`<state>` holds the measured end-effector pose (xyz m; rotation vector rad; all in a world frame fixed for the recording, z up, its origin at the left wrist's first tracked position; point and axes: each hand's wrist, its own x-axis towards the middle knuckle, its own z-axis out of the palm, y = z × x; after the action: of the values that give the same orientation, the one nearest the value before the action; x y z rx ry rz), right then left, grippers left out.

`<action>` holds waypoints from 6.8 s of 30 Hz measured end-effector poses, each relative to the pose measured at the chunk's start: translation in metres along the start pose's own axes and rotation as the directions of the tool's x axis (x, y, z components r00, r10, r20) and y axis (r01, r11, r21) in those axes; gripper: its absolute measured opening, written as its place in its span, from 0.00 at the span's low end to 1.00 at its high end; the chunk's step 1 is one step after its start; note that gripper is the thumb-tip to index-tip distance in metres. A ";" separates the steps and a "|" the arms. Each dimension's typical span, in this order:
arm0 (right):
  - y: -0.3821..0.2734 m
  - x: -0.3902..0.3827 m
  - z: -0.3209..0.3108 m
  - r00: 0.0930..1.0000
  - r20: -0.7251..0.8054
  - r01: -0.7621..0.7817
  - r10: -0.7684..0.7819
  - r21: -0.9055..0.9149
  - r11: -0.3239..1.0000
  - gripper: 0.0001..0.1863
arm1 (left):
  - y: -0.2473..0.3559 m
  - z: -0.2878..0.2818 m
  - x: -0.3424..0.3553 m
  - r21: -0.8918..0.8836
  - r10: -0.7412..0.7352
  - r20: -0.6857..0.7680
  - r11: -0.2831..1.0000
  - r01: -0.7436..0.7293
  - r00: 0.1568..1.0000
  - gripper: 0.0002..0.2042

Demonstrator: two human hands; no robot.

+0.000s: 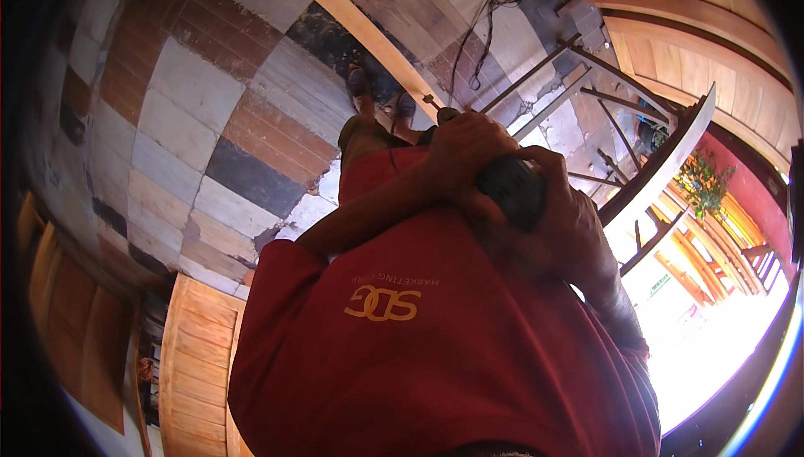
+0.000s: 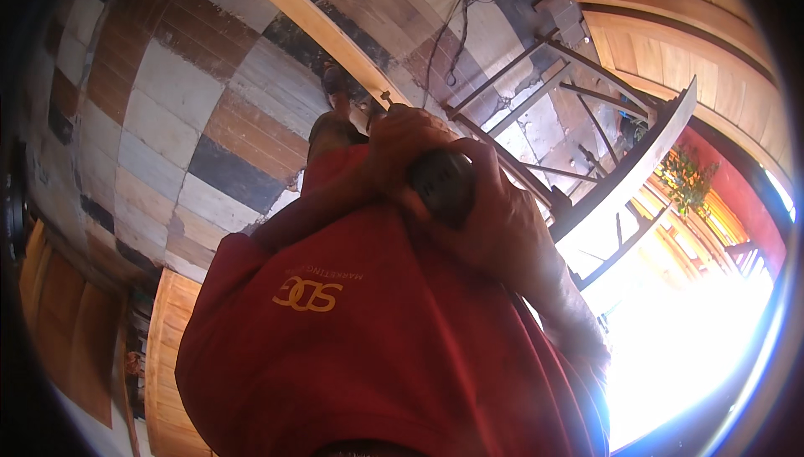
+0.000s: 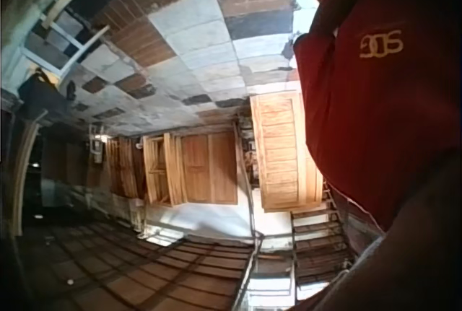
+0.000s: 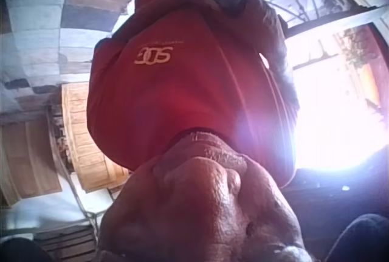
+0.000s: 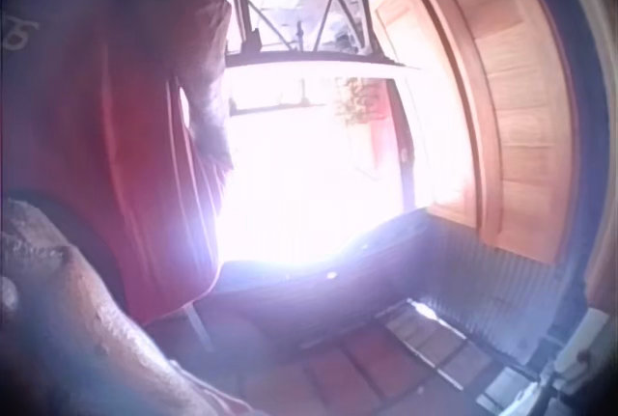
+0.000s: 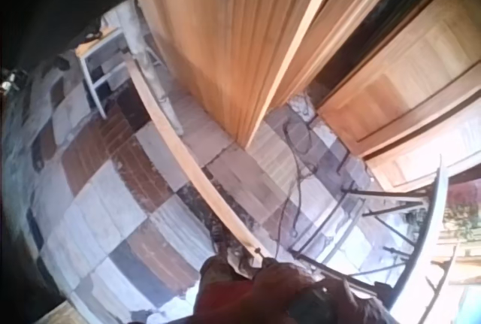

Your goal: Marking a spot on a wooden door panel and using a power drill to create a hole.

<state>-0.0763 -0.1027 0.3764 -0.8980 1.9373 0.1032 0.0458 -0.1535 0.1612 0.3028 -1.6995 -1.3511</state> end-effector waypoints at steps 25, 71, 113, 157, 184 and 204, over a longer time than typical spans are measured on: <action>0.050 -0.016 0.010 0.968 -0.160 0.208 -0.191 0.095 0.974 0.48 | 0.012 -0.004 0.027 0.004 -0.100 0.197 0.995 0.102 0.975 0.44; 0.052 -0.016 0.012 0.990 -0.064 0.131 -0.124 0.129 0.983 0.49 | 0.014 -0.006 0.014 -0.022 -0.103 0.199 0.994 0.110 0.974 0.48; 0.061 0.008 0.002 0.988 -0.020 0.152 -0.150 0.142 0.978 0.47 | 0.007 0.009 0.024 0.040 -0.078 0.010 0.996 0.077 0.997 0.41; 0.050 0.012 0.000 0.992 -0.009 0.124 -0.125 0.190 0.974 0.46 | 0.006 0.003 0.022 0.053 -0.065 -0.015 0.996 0.066 0.998 0.43; 0.048 0.011 0.003 0.982 -0.060 0.187 -0.182 0.101 0.977 0.44 | 0.006 0.003 0.016 0.025 -0.075 -0.040 0.997 0.076 0.996 0.45; 0.066 0.018 -0.006 0.988 -0.018 0.156 -0.155 0.102 0.982 0.45 | 0.003 0.012 0.027 0.038 -0.083 -0.052 0.996 0.085 0.995 0.39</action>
<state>-0.1267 -0.0670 0.3464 -0.9788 1.8559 -0.0925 0.0228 -0.1622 0.1776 0.4325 -1.6895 -1.3603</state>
